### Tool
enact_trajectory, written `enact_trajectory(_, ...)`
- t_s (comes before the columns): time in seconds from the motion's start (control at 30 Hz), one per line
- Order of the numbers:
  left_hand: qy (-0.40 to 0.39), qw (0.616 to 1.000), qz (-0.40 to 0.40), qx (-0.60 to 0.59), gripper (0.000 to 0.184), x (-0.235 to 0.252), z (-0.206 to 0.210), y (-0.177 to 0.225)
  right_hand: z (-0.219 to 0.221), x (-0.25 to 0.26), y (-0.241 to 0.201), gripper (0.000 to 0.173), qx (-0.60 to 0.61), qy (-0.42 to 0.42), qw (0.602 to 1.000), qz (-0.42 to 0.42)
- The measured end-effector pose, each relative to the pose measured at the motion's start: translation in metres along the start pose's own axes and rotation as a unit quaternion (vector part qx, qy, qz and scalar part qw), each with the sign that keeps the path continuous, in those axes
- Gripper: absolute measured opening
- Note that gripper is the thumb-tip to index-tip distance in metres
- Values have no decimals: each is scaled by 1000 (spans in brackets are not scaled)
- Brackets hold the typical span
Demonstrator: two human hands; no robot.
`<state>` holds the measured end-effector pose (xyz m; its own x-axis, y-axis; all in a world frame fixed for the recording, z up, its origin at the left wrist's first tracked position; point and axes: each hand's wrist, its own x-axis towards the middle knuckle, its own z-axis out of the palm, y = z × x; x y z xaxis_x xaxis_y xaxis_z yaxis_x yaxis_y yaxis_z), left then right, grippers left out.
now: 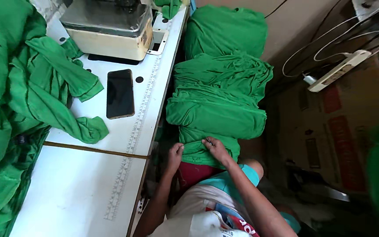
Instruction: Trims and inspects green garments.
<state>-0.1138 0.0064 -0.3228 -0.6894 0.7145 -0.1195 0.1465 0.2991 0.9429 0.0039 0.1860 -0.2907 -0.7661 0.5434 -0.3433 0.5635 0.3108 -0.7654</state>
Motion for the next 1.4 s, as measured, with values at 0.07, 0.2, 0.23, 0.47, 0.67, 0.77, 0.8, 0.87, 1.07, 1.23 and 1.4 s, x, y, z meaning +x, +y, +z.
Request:
enact_trajectory(0.07,18,999,-10,-33,27,3,-5,-3,1,-1,-1,33,-3,13,1000,9)
enact_trajectory(0.2,189,973,-99,-90,33,-1,-20,-20,-18,-16,3,40,42,134,990,20)
enact_trajectory(0.23,215,967,-113,-80,35,-3,-25,-27,-27,-20,12,40,59,170,984,19)
enact_trajectory(0.47,137,983,40,118,41,-10,5,21,-60,-61,53,62,1,61,995,76)
enact_trajectory(0.67,-222,918,159,287,31,16,76,63,-45,-66,51,33,-83,58,992,70)
enact_trajectory(0.77,-197,935,158,249,29,24,84,84,-55,-71,53,33,-8,103,994,35)
enact_trajectory(0.8,-191,939,160,235,30,26,85,91,-56,-72,54,34,13,118,993,20)
enact_trajectory(0.87,-155,945,199,208,28,27,87,99,-57,-70,50,39,16,131,991,0)
enact_trajectory(1.07,53,977,170,113,27,38,57,80,-64,-57,49,45,-167,202,950,171)
enact_trajectory(1.23,51,968,-51,241,32,53,31,45,-93,-70,93,41,-79,207,941,256)
enact_trajectory(1.4,36,939,127,316,29,38,60,64,-97,-79,107,33,-15,212,958,191)
